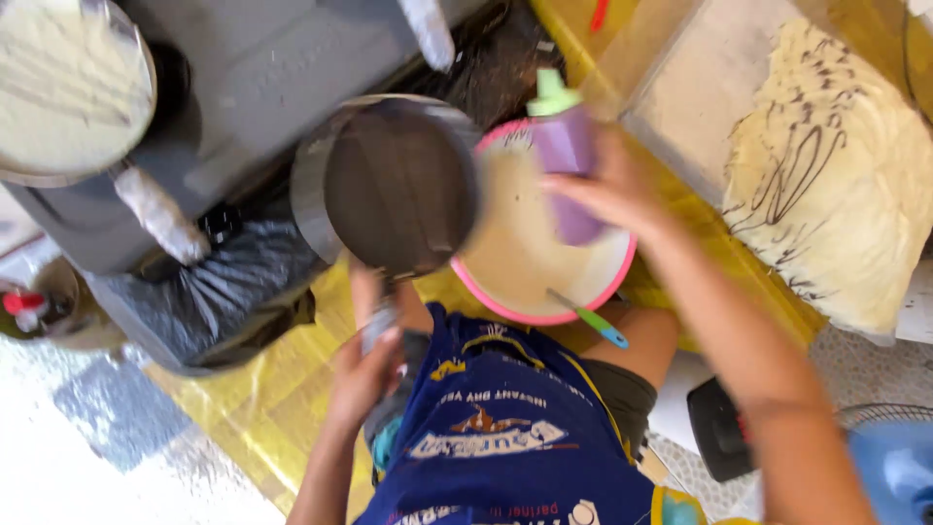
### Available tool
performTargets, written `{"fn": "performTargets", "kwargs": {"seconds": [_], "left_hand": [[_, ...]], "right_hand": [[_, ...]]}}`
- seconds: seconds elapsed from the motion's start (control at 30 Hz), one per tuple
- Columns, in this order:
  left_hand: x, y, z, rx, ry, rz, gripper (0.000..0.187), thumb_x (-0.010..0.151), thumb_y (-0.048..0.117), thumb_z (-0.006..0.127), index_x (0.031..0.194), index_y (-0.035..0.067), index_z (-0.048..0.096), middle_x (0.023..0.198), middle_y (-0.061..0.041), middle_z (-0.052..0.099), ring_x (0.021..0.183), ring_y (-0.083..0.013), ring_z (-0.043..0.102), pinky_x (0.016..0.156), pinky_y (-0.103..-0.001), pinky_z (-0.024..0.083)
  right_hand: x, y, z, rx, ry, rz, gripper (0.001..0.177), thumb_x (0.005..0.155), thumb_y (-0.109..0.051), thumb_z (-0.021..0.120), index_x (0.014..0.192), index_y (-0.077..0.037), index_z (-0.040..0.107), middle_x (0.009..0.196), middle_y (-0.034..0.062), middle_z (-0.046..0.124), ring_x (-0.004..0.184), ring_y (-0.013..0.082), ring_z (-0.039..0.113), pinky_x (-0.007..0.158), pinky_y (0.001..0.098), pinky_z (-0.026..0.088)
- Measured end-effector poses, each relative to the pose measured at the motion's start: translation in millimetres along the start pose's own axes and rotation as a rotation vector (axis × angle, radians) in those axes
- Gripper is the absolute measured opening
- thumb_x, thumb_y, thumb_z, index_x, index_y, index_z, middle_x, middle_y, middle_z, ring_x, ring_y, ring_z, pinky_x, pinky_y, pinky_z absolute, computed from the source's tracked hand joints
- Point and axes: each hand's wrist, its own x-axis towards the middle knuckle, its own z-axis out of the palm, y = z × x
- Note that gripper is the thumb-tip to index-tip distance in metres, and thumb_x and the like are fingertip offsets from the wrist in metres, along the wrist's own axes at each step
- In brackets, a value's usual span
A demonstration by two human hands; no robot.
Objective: Preparing crepes by pouring batter into multiple pans, cooking them on a gas stove, and stacking the finished products.
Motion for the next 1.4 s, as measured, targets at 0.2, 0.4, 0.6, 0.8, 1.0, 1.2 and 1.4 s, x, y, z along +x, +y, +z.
{"fn": "performTargets", "kwargs": {"seconds": [0.2, 0.4, 0.6, 0.8, 1.0, 1.2, 1.4], "left_hand": [[-47, 27, -36, 0.214, 0.668, 0.174, 0.027, 0.093, 0.028, 0.060, 0.072, 0.010, 0.062, 0.053, -0.007, 0.057, 0.045, -0.0136, 0.049, 0.041, -0.030, 0.036], [-59, 19, -22, 0.060, 0.540, 0.597, 0.034, 0.097, 0.034, 0.061, 0.077, 0.007, 0.058, 0.051, -0.006, 0.051, 0.037, -0.0141, 0.047, 0.035, -0.027, 0.032], [-38, 7, 6, 0.384, 0.472, 0.190, 0.021, 0.088, 0.025, 0.070, 0.080, 0.006, 0.075, 0.055, -0.008, 0.069, 0.048, -0.0160, 0.062, 0.051, -0.032, 0.052], [-1, 13, 50, 0.669, 0.149, 0.068, 0.040, 0.091, 0.038, 0.070, 0.066, 0.007, 0.063, 0.050, -0.007, 0.064, 0.043, -0.0150, 0.059, 0.050, -0.032, 0.050], [42, -8, 57, 0.959, -0.031, -0.025, 0.062, 0.090, 0.064, 0.064, 0.052, 0.015, 0.066, 0.043, -0.007, 0.064, 0.054, -0.0279, 0.072, 0.066, -0.035, 0.056], [103, -30, 33, 1.270, 0.077, 0.212, 0.060, 0.082, 0.069, 0.070, 0.062, 0.013, 0.064, 0.040, -0.005, 0.059, 0.063, -0.0261, 0.075, 0.067, -0.038, 0.059], [110, 8, 56, 1.538, 0.126, 0.670, 0.053, 0.095, 0.054, 0.069, 0.073, 0.005, 0.066, 0.061, -0.018, 0.068, 0.070, -0.0404, 0.074, 0.066, -0.045, 0.057]], "right_hand": [[106, -58, 165, 0.327, 0.076, -0.168, 0.101, 0.059, -0.028, 0.098, 0.139, -0.008, 0.039, 0.132, 0.0147, 0.054, 0.119, 0.0298, 0.061, 0.101, 0.0378, 0.046], [142, -50, 251, 0.685, 0.127, -0.351, 0.096, 0.069, -0.023, 0.093, 0.149, -0.011, 0.040, 0.148, 0.0146, 0.054, 0.136, 0.0328, 0.054, 0.110, 0.0422, 0.048], [29, 107, 207, -0.251, -0.107, -0.076, 0.054, 0.099, -0.026, 0.059, 0.147, -0.003, 0.047, 0.151, 0.0175, 0.049, 0.142, 0.0356, 0.043, 0.115, 0.0512, 0.036], [-95, 319, 210, -0.984, -0.070, 0.479, 0.025, 0.089, -0.015, 0.055, 0.099, -0.023, 0.076, 0.096, 0.0062, 0.077, 0.089, 0.0283, 0.076, 0.064, 0.0380, 0.057], [-87, 327, 159, -0.938, 0.068, 0.094, 0.028, 0.092, -0.015, 0.054, 0.071, -0.017, 0.073, 0.068, 0.0062, 0.072, 0.066, 0.0254, 0.074, 0.053, 0.0434, 0.052], [-125, 280, 60, -1.140, 0.301, -0.008, 0.015, 0.074, -0.023, 0.068, 0.088, -0.018, 0.069, 0.073, 0.0017, 0.062, 0.068, 0.0249, 0.067, 0.057, 0.0396, 0.045], [-161, 201, -8, -0.703, 0.131, 0.338, 0.034, 0.085, -0.038, 0.067, 0.115, -0.027, 0.077, 0.092, 0.0127, 0.078, 0.093, 0.0396, 0.076, 0.076, 0.0502, 0.055]]}}
